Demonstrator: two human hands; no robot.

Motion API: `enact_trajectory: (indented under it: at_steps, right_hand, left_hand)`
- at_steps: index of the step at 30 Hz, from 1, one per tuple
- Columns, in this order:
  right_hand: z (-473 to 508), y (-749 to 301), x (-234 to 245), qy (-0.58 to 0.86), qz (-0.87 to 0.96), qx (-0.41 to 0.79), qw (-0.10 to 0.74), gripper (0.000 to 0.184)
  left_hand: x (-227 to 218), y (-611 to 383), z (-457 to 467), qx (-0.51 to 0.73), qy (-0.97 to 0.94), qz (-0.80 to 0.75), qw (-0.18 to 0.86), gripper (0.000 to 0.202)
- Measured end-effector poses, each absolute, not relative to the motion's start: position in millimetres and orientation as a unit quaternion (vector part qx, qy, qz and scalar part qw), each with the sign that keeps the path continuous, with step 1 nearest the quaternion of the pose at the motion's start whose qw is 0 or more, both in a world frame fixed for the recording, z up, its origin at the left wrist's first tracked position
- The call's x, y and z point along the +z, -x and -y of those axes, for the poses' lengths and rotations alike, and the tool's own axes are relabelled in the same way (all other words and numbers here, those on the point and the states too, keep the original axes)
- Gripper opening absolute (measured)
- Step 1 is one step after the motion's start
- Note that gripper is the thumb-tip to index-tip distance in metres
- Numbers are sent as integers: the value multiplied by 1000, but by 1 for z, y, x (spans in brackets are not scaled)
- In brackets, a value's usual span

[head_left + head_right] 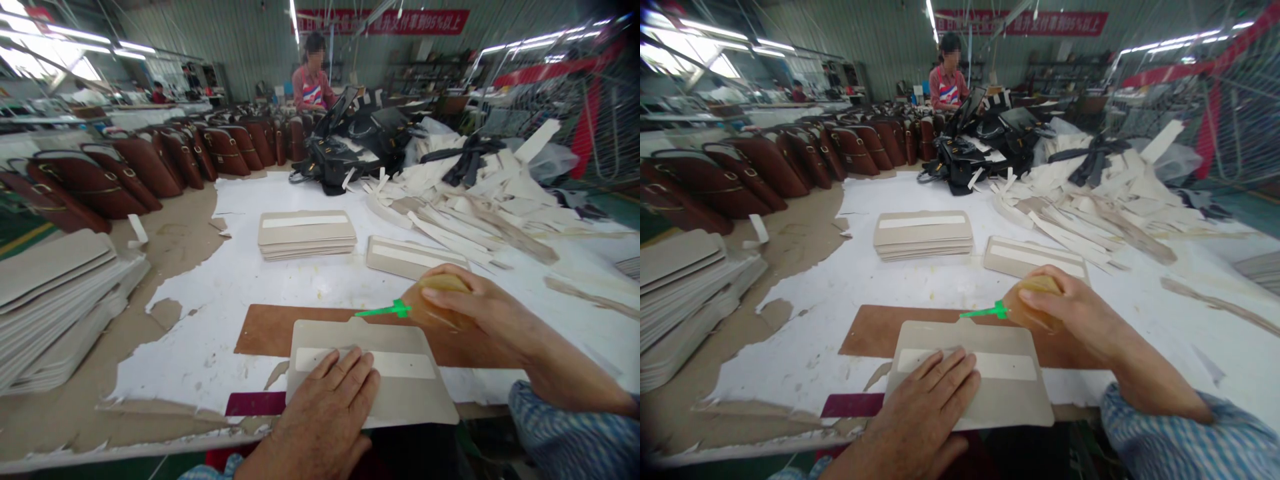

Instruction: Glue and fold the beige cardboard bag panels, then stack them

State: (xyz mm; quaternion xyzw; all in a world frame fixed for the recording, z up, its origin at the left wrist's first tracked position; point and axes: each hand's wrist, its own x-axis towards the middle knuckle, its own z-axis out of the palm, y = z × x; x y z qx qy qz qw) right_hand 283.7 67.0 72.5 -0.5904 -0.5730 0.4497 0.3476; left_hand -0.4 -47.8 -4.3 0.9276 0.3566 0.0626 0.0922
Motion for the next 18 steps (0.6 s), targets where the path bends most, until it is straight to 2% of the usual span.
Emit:
enact_trajectory:
  at_steps: [2,4,9,11,15,18]
  right_hand:
    - [-57,-305,59,582,473,512,419,49]
    - [-46,-327,46,583,390,525,482,49]
    - [-28,-371,29,547,238,485,640,34]
    - [-27,-385,27,516,240,456,684,27]
    - [-37,-419,23,496,240,373,747,21]
    - [-48,-446,19,498,235,329,767,24]
  left_hand:
    - [-6,1,47,61,-929,-353,95,71]
    - [-7,1,46,58,-930,-349,97,71]
    - [-20,2,40,53,-938,-335,67,77]
    - [-31,6,37,64,-946,-319,7,77]
    - [-51,13,25,133,-932,-284,-181,59]
    - [-58,17,17,186,-916,-270,-233,55]
